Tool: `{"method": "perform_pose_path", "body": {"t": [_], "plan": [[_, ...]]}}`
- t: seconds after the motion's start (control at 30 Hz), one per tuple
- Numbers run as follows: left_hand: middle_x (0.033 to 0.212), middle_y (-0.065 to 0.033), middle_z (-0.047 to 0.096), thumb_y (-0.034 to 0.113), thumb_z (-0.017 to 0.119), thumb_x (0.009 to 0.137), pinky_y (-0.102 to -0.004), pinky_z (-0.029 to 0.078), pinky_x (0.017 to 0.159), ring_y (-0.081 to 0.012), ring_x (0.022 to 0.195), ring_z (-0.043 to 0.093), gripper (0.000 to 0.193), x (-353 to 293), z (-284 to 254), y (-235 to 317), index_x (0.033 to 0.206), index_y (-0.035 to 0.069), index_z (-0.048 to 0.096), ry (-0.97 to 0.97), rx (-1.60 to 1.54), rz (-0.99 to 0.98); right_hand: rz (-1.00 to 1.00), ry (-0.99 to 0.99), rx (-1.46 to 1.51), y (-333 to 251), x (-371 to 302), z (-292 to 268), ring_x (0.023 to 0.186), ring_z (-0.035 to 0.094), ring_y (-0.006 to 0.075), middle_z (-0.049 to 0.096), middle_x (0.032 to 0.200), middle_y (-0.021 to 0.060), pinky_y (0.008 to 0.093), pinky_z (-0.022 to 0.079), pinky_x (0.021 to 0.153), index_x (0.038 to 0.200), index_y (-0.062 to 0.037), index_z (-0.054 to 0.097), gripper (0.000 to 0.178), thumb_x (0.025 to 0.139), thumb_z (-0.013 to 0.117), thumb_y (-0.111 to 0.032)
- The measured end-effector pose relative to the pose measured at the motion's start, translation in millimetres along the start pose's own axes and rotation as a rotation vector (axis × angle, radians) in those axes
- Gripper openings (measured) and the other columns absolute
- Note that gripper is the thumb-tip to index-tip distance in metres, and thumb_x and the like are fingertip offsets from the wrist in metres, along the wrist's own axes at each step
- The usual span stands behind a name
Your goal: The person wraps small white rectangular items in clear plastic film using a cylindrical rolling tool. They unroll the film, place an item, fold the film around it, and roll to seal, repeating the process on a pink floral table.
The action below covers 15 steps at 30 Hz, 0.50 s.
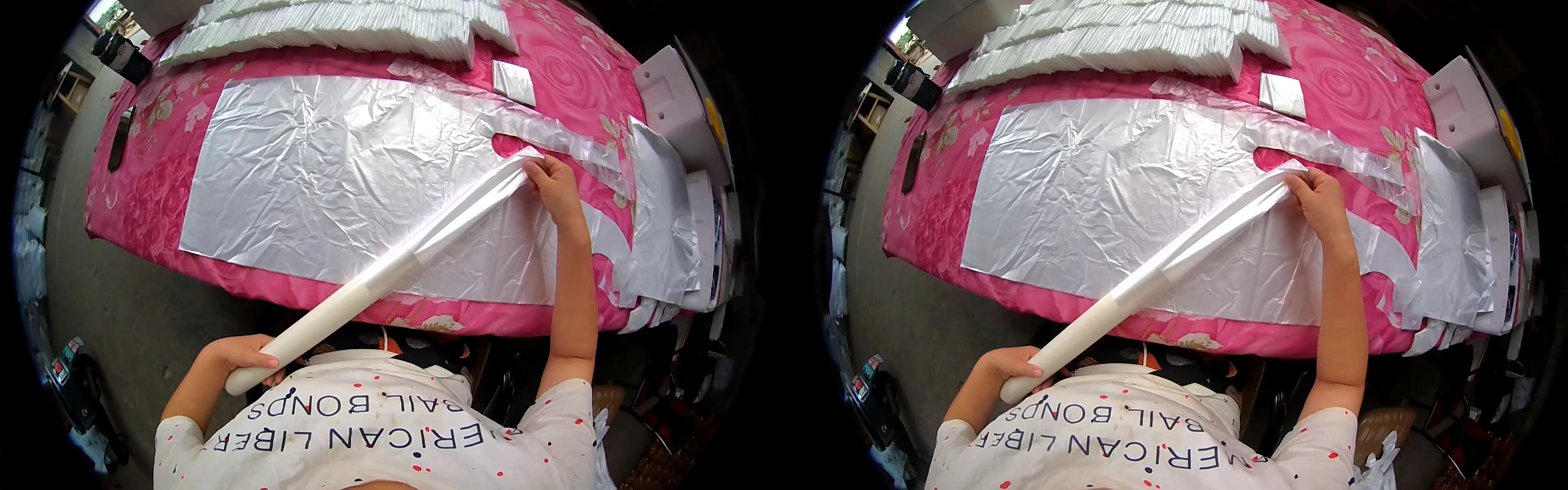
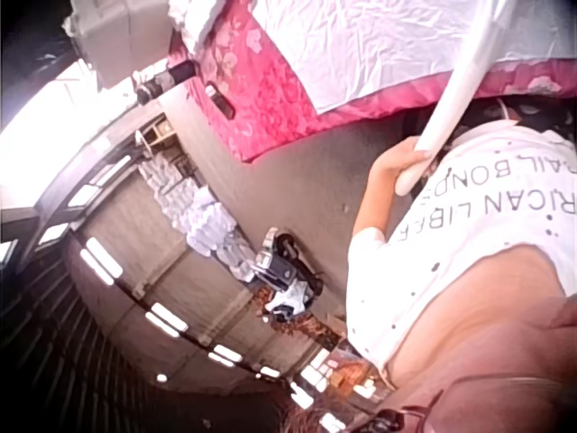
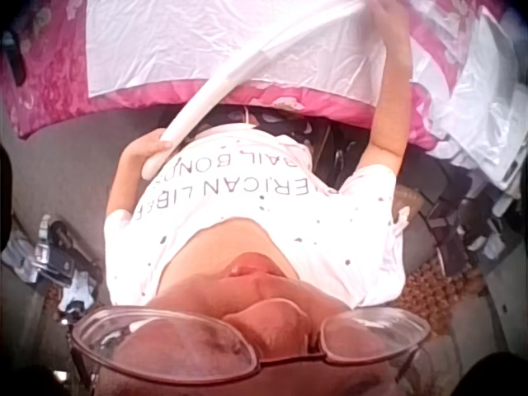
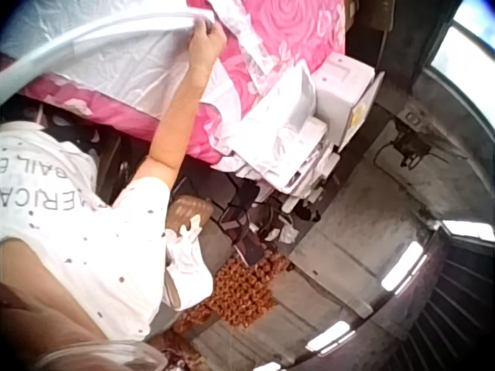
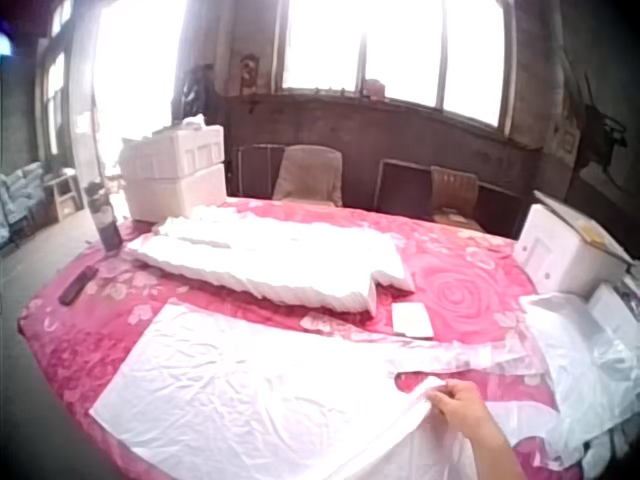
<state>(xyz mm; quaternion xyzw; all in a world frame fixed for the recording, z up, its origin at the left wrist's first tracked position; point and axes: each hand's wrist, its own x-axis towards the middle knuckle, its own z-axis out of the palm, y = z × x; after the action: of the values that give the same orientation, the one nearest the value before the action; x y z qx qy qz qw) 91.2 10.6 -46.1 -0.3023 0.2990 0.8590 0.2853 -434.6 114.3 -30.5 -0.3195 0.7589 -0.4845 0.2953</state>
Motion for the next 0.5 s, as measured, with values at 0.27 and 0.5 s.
{"method": "perform_pose_path", "body": {"t": [0.27, 0.5], "plan": [[0.086, -0.0056, 0.065, 0.029, 0.075, 0.073, -0.0275, 0.048, 0.071, -0.0127, 0.077, 0.059, 0.043, -2, -6, 22, 0.102, 0.0, 0.061, 0.032, 0.621, 0.011, -0.004, 0.159, -0.134, 32, 11, -63, 0.057, 0.048, 0.0028, 0.057, 0.068, -0.0036, 0.0181, 0.038, 0.051, 0.086, -0.0039, 0.064, 0.016, 0.086, 0.063, -0.02], [0.088, -0.013, 0.065, 0.026, 0.075, 0.066, -0.0345, 0.049, 0.07, -0.0284, 0.08, 0.062, 0.04, 38, 62, 142, 0.098, 0.004, 0.064, 0.302, 1.377, 0.451, -0.093, -0.061, -0.024, -3, 14, 4, 0.058, 0.047, 0.0033, 0.056, 0.067, -0.003, 0.0188, 0.037, 0.052, 0.081, -0.0011, 0.063, 0.017, 0.085, 0.062, -0.017]]}}
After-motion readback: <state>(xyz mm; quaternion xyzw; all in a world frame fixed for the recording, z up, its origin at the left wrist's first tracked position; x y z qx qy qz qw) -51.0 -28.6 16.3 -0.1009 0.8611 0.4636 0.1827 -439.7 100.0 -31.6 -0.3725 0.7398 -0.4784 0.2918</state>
